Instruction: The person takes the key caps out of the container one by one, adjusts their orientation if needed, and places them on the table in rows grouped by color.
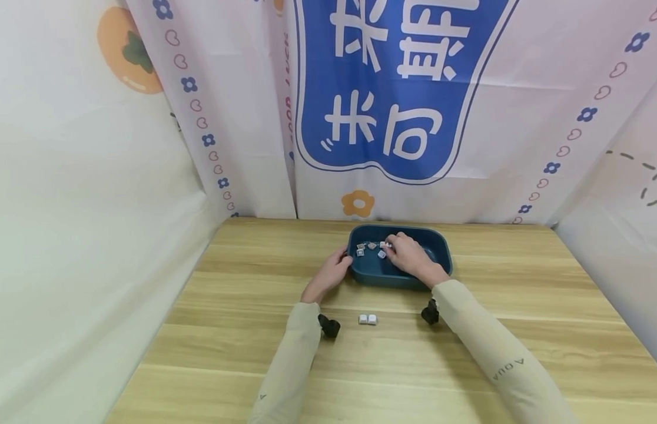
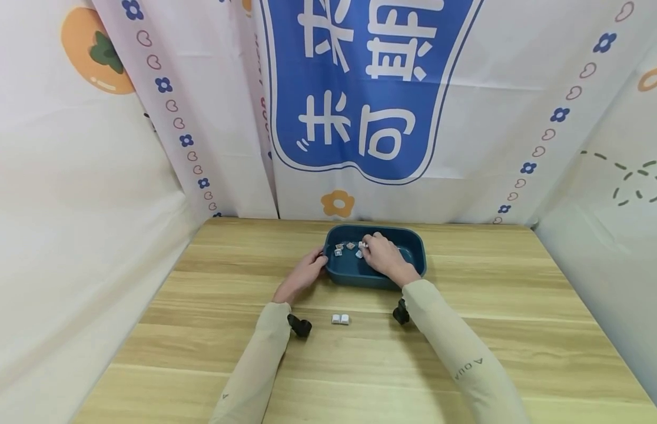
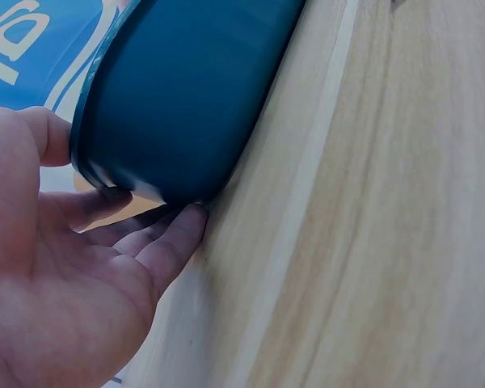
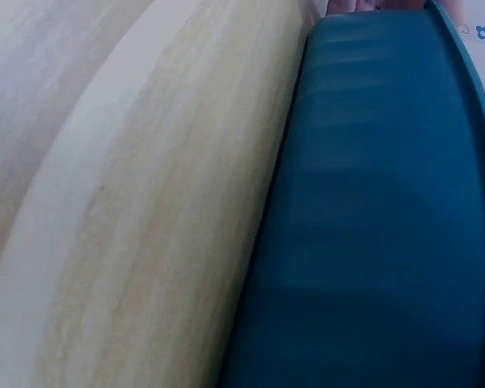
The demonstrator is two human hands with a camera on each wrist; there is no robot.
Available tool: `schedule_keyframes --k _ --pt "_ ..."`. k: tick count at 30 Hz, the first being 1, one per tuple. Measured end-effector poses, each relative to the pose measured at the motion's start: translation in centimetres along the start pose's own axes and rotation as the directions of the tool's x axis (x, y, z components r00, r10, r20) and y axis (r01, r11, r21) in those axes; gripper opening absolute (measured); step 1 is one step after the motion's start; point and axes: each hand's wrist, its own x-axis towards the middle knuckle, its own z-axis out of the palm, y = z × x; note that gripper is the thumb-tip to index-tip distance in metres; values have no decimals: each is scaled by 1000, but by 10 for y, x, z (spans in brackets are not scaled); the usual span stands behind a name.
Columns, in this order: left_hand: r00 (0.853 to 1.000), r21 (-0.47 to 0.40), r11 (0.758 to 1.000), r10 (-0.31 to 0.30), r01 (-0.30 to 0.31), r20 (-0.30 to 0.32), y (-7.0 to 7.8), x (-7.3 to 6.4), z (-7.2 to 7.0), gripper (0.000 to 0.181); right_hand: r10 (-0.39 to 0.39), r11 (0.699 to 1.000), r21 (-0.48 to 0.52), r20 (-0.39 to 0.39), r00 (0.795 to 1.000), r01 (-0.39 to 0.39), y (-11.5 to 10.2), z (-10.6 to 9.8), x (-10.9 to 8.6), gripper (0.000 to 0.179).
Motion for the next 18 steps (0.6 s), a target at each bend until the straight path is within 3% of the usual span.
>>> schedule_keyframes --k 18 --pt "1000 -5 1000 -10 10 3 3 -4 -2 49 -25 998 60 -30 999 27 -11 -19 -10 17"
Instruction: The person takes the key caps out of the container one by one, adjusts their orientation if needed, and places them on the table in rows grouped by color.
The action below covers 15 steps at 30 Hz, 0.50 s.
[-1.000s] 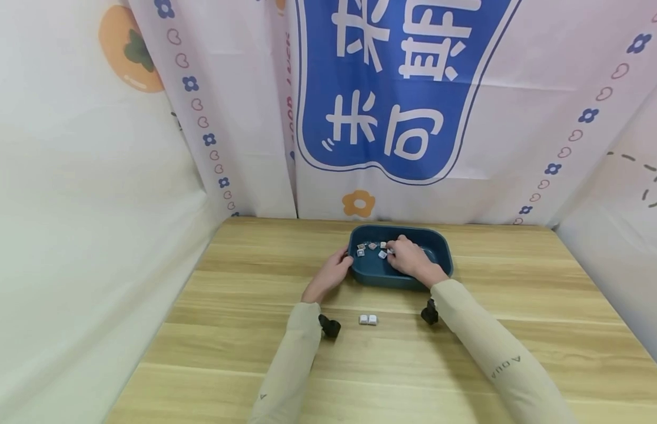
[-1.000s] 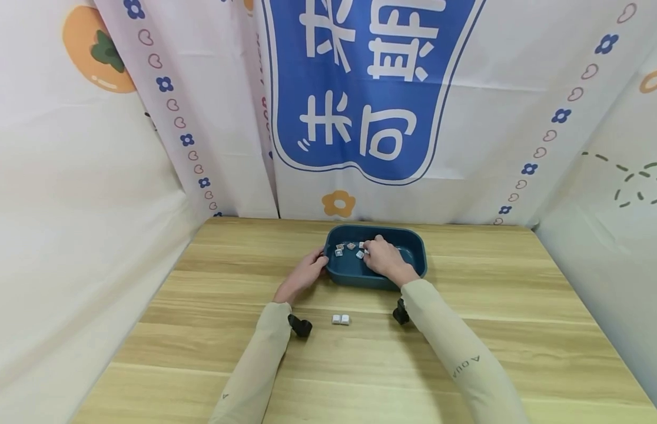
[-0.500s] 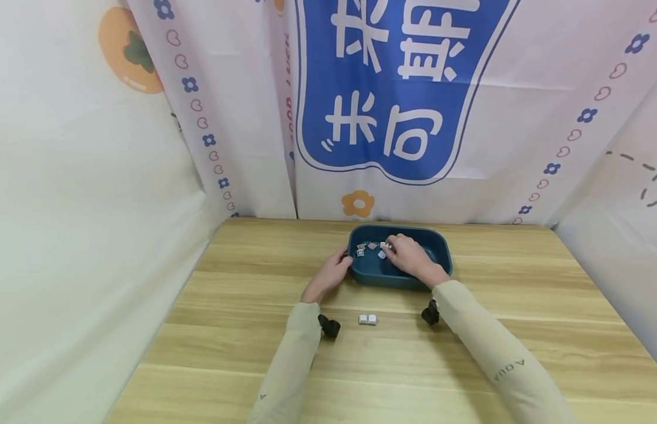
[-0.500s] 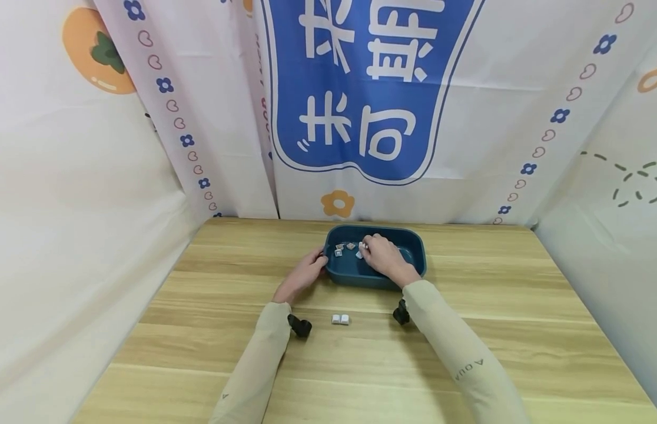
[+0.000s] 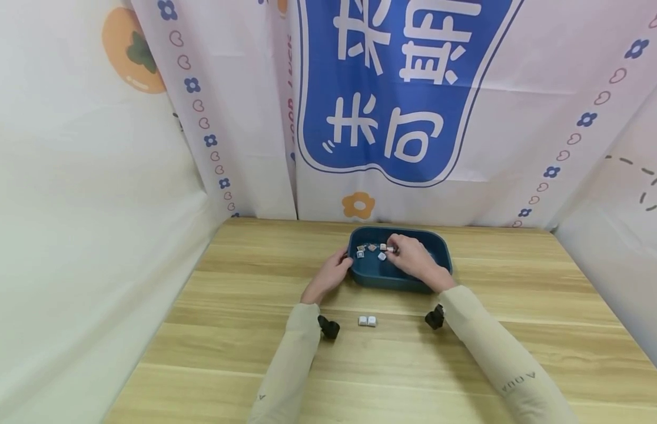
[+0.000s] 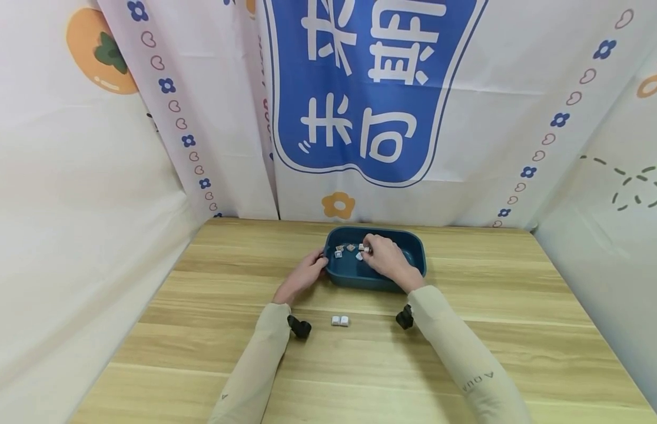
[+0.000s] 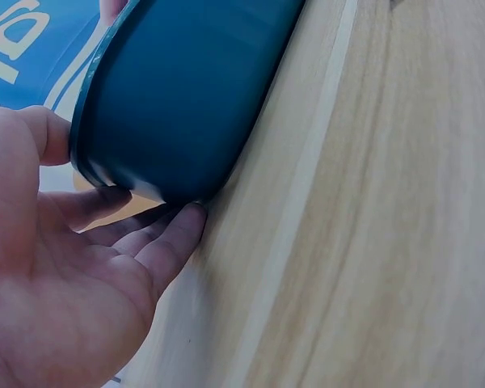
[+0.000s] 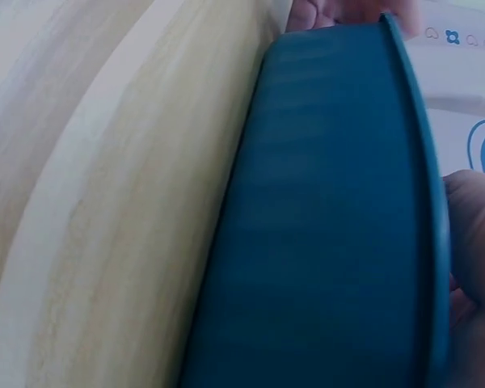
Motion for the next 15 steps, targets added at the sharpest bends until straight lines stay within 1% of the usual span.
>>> schedule_keyframes --k 7,15 --pt "1000 -7 1000 14 -14 -2 -1 2 0 49 -7 999 47 -32 999 9 -7 -8 -6 13" --pt "1000 -11 1000 18 -18 0 -2 2 1 50 1 999 52 -50 999 1 -15 -13 -13 16"
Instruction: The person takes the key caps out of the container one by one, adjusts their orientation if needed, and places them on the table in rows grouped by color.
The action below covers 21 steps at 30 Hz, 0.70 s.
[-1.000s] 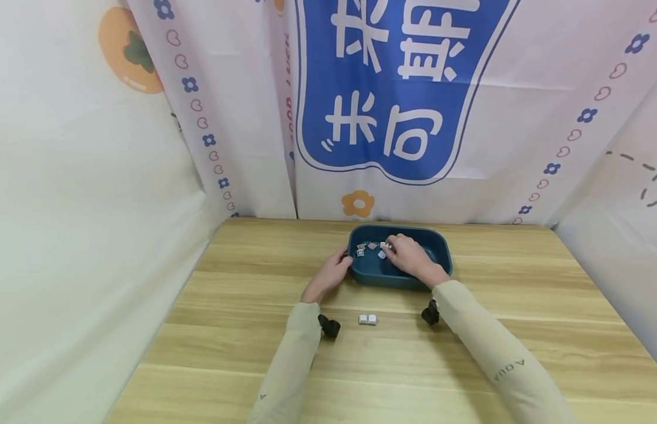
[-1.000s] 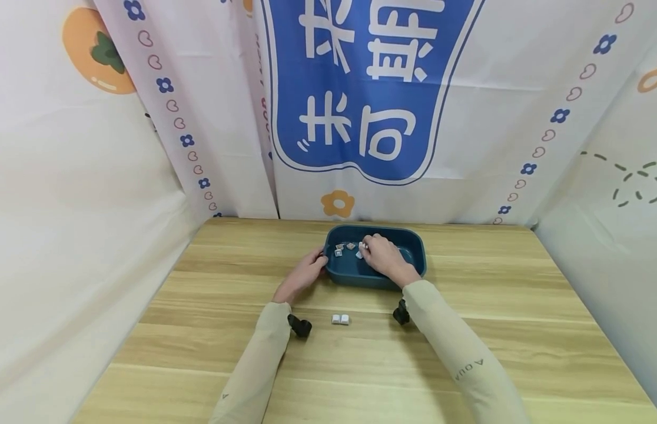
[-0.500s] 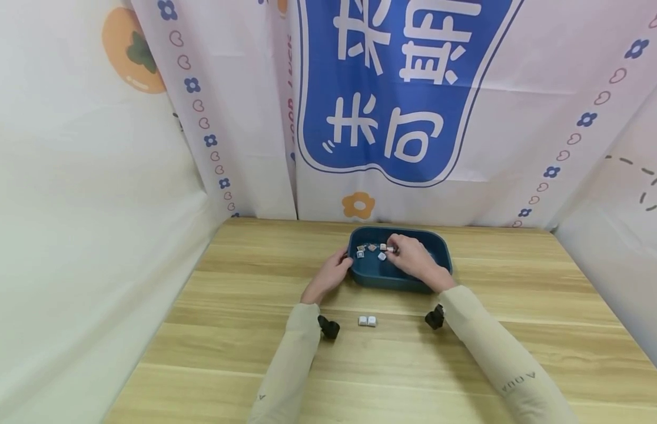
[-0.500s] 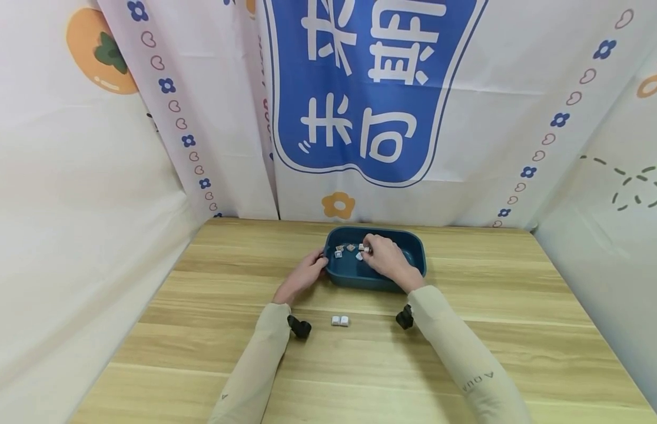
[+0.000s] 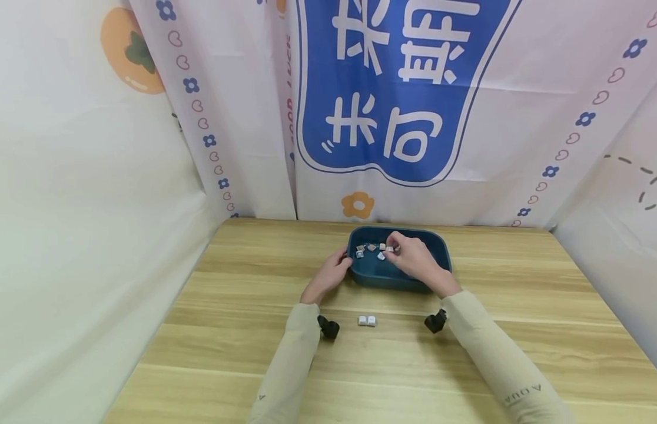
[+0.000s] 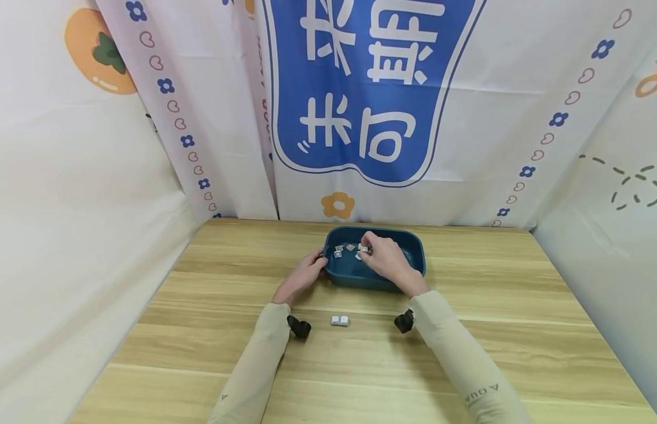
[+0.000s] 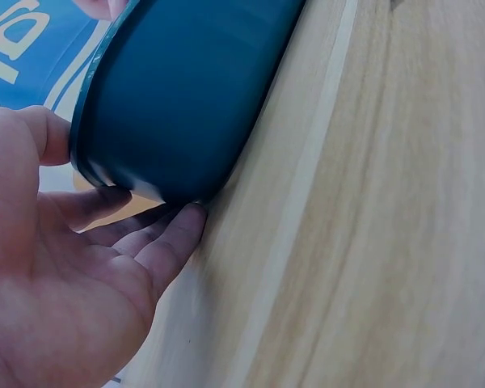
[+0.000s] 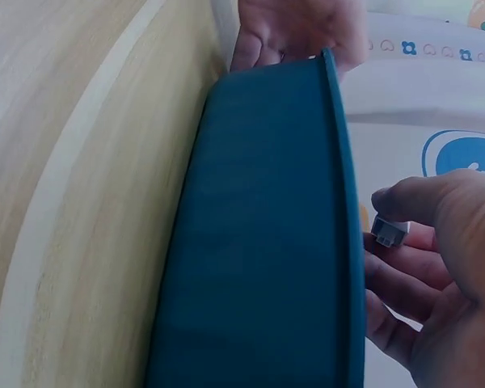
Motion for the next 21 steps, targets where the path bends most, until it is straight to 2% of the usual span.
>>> schedule_keyframes --k 6,11,21 --pt "1000 -3 1000 -5 5 0 -1 0 1 50 -15 1000 12 -3 1000 15 -4 -3 -5 18" --pt "1000 -6 1000 3 -3 -1 -1 0 2 50 -60 998 25 -5 998 60 -8 -6 -11 21" --pt "1000 0 1000 7 -7 -1 -1 0 2 49 -149 987 52 -21 989 150 -21 -8 -30 13"
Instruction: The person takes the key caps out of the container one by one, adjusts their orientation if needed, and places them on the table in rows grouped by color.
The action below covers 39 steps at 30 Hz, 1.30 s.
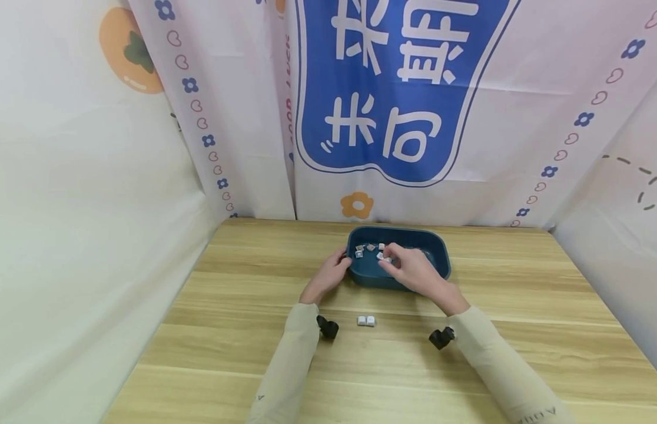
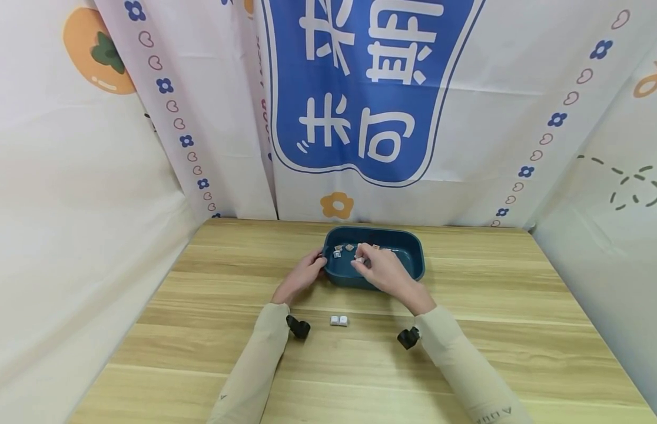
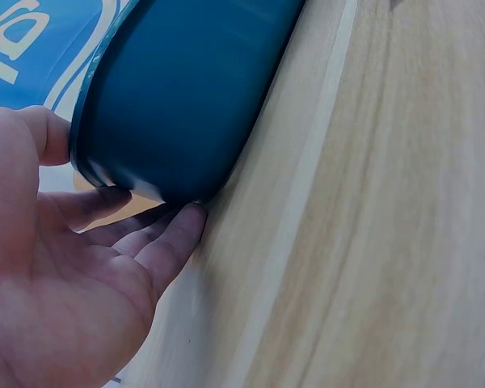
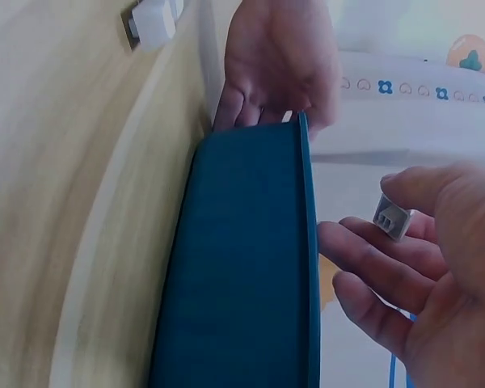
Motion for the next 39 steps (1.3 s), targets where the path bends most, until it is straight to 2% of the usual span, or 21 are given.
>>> schedule_keyframes --k 5,12,22,32,39 --pt "1000 10 1000 -4 4 3 0 0 -1 49 -53 999 -12 -10 999 53 -7 0 -5 14" --pt "1000 13 1000 -3 3 7 0 -1 -1 50 -74 997 0 -6 997 74 -17 -2 -11 8" --pt "1000 -4 1000 -17 17 12 1 -1 -2 50 -77 997 19 73 994 76 -27 -1 -23 8" --pt "1000 8 1000 -7 7 12 1 -1 -2 52 -160 986 -26 151 976 165 -26 3 -29 11" --pt "1000 10 1000 -17 17 7 1 0 -2 52 -103 993 -24 229 968 112 -28 4 -32 6"
